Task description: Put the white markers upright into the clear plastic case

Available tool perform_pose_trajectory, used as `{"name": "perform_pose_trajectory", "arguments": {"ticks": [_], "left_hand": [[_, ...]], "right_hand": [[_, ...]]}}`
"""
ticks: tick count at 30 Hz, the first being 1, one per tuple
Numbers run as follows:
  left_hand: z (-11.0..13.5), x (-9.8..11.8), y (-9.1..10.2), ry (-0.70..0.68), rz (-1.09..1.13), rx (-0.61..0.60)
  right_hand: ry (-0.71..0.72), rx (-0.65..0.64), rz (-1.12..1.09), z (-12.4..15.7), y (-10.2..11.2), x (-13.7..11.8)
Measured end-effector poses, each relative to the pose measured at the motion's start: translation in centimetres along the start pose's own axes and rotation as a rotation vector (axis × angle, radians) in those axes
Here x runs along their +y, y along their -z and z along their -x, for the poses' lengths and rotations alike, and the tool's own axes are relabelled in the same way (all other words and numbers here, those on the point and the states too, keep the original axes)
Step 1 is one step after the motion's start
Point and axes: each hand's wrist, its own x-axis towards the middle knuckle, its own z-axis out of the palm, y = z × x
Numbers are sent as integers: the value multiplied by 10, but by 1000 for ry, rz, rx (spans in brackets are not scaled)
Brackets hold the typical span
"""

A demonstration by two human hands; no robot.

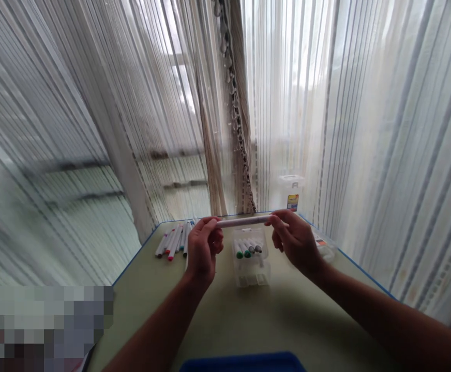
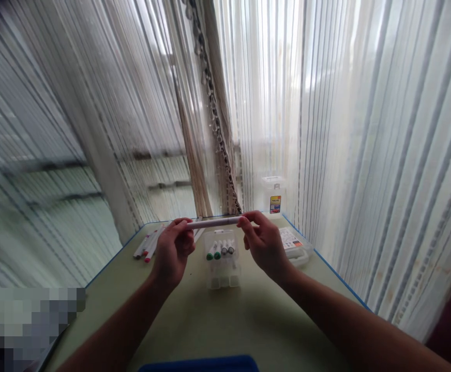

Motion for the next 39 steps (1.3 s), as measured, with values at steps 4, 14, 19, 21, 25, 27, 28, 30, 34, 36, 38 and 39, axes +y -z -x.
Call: {"name": "perform_pose_trajectory", "arguments": {"ticks": [4, 14, 19, 21, 25, 27, 28, 30, 34, 36, 38, 39], "left_hand": [[-2, 0, 1, -2, 10, -17], [-5, -2, 3, -24, 8, -48], [-4, -2, 3, -8, 25, -23], [-3, -2, 4, -4, 27, -10], [-3, -3, 4, -4, 15, 2], [-3, -3, 4, -4, 9, 4], [-2, -3, 4, -3, 6, 6], [-2, -3, 4, -4, 0, 10], [-2, -2, 3, -15, -17, 18], [-2, -1, 3, -14, -22, 11], [-2, -1, 3, -8, -13, 1], [-2, 0, 3, -4, -6, -5]], "right_hand": [[-41, -14, -3, -1, 0, -1], [14, -15, 46, 1, -1, -4], [11, -32, 76, 3, 0, 1], [9, -33, 89, 5, 0, 5], [21, -21, 119, 8, 0, 9], [30, -18, 129, 8, 0, 8], [33, -18, 131, 8, 0, 8], [37, -19, 138, 8, 0, 7], [44, -28, 156, 8, 0, 6], [50, -33, 149, 8, 0, 6], [54, -37, 140, 8, 0, 6], [54, -38, 138, 8, 0, 6]]}}
